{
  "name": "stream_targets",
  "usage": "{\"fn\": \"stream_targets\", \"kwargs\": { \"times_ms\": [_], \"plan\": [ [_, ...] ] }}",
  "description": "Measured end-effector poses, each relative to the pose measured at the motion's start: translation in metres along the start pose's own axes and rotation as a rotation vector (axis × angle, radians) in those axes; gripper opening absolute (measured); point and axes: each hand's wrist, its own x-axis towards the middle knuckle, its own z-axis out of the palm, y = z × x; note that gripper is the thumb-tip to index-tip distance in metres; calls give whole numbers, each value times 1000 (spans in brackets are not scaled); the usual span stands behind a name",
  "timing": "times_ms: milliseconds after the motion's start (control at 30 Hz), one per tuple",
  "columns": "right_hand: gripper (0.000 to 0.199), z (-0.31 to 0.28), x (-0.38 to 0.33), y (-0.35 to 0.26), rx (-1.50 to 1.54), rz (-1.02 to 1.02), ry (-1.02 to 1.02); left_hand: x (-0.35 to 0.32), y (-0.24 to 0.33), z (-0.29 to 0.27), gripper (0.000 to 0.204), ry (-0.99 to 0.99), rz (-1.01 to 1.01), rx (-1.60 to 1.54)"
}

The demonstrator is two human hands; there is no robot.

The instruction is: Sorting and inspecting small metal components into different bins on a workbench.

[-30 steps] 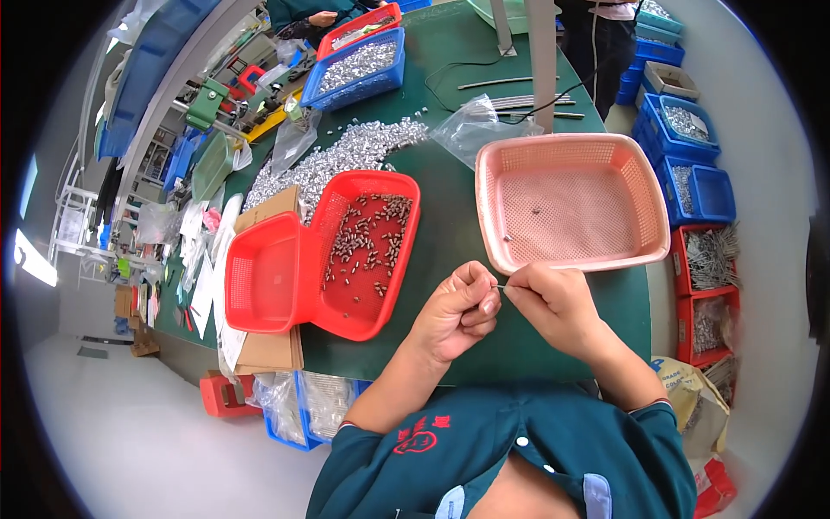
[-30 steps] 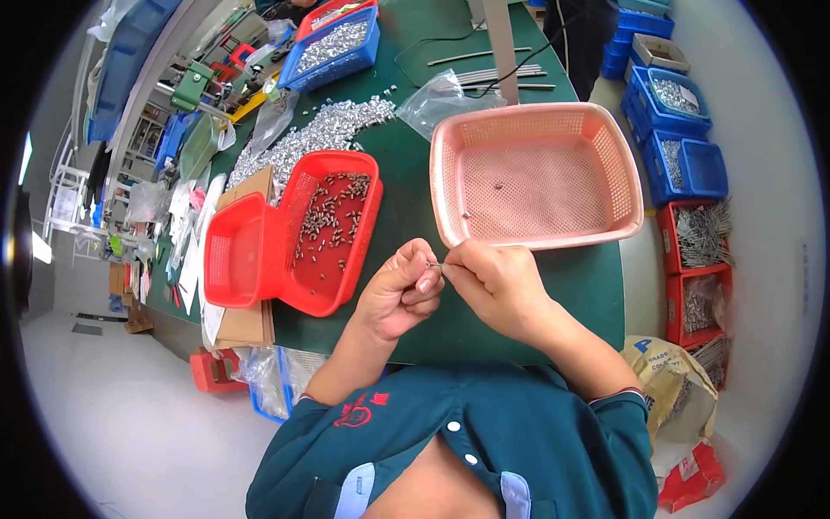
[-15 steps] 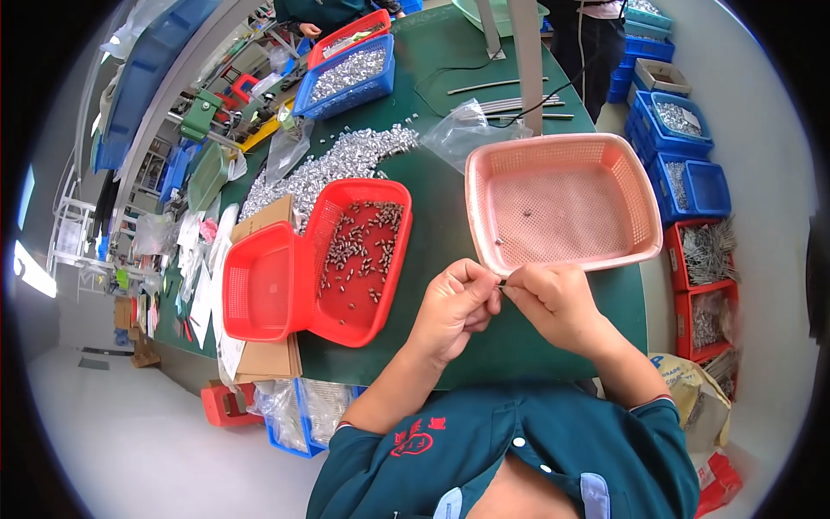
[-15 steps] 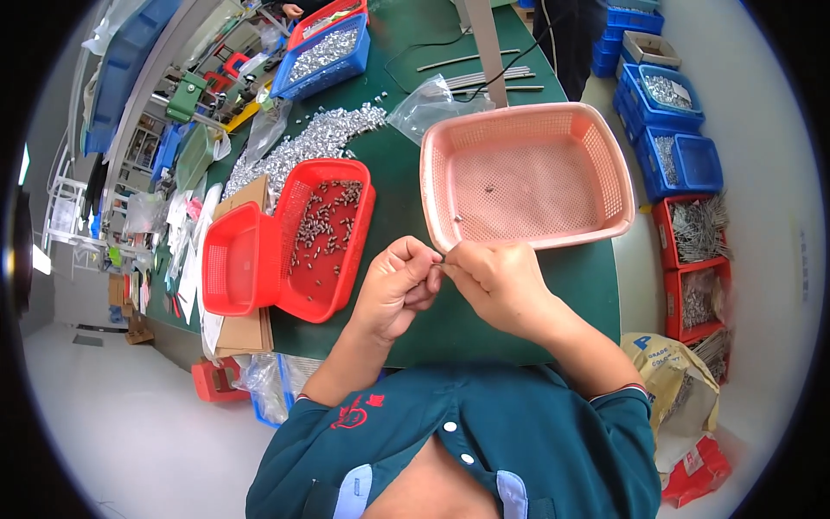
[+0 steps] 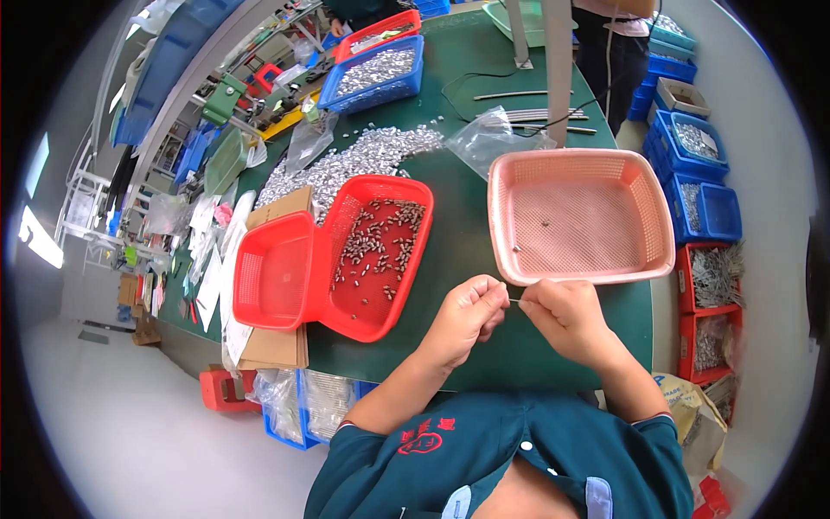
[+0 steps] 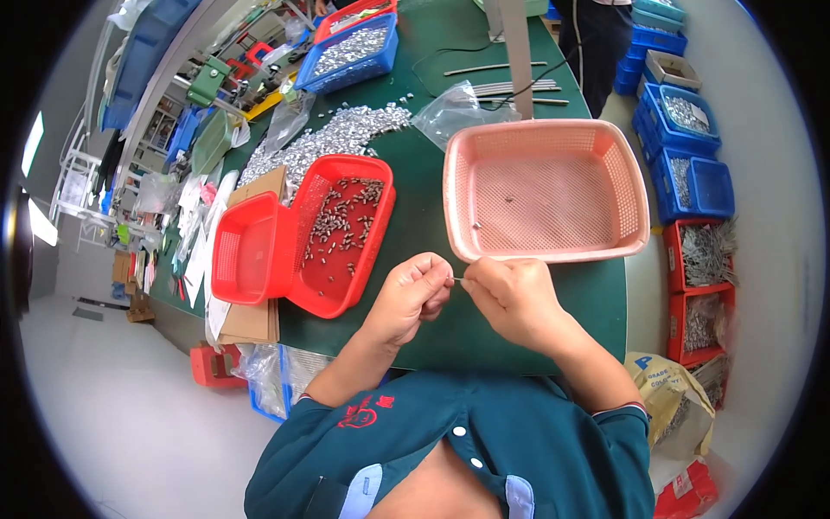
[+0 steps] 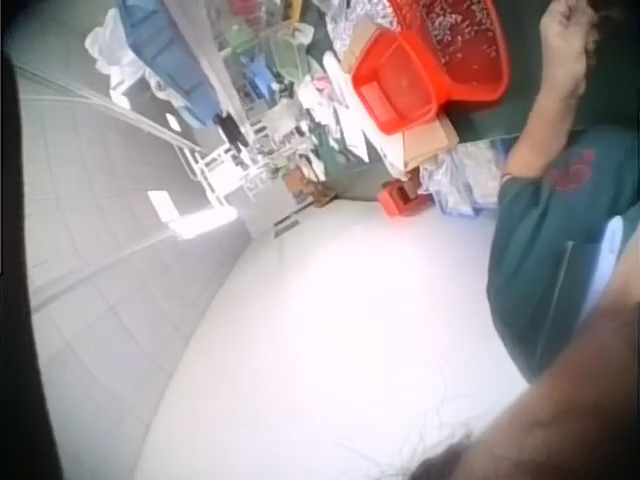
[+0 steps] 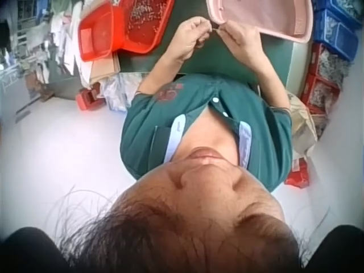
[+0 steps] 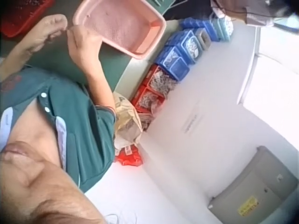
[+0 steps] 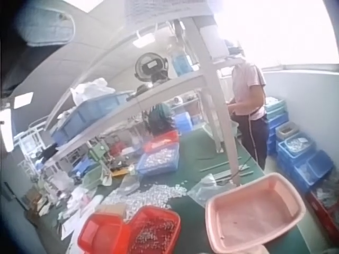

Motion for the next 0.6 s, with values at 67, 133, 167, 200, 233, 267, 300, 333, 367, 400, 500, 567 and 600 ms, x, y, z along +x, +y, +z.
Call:
{"fn": "stream_targets", "kwargs": {
  "times_ms": [67, 133, 167, 200, 233, 267, 300, 333, 367, 400, 500, 567, 600],
  "plan": [
    [7, -5, 0, -3, 61, 44, 68, -3, 5, -14, 20, 108, 75, -45],
    [5, -8, 1, -6, 104, 96, 79, -5, 17, -33, 28, 270, 93, -216],
    [5, -8, 0, -4, 108, 104, 73, -3, 23, -47, 34, 340, 78, -330],
    [5, -7, 0, -4, 116, 107, 64, -2, 28, -65, 39, 362, 68, -430],
    [5, -3, 1, -4, 121, 100, 58, 1, 26, -88, 45, 362, 63, -506],
    [6, 1, -1, -4, 131, 76, 64, -1, 30, -91, 48, 355, 43, -555],
    [6, 4, -1, -4, 140, 53, 70, -2, 31, -93, 51, 346, 22, -604],
    [6, 5, 0, -4, 143, 53, 68, -4, 28, -95, 55, 248, 8, -642],
    [7, 6, 0, -4, 153, 60, 62, -8, 29, -86, 55, 250, -6, -648],
    [7, 7, -1, -5, 163, 68, 56, -9, 29, -76, 56, 250, -22, -655],
    [7, 8, 0, -8, 160, 81, 41, -8, 17, -57, 41, 144, -23, -679],
    [7, 9, 1, -7, 154, 79, 48, -8, 13, -46, 29, 80, -23, -623],
    [7, 9, 0, -6, 152, 69, 55, -9, 11, -40, 27, 51, -20, -584]
  ]
}}
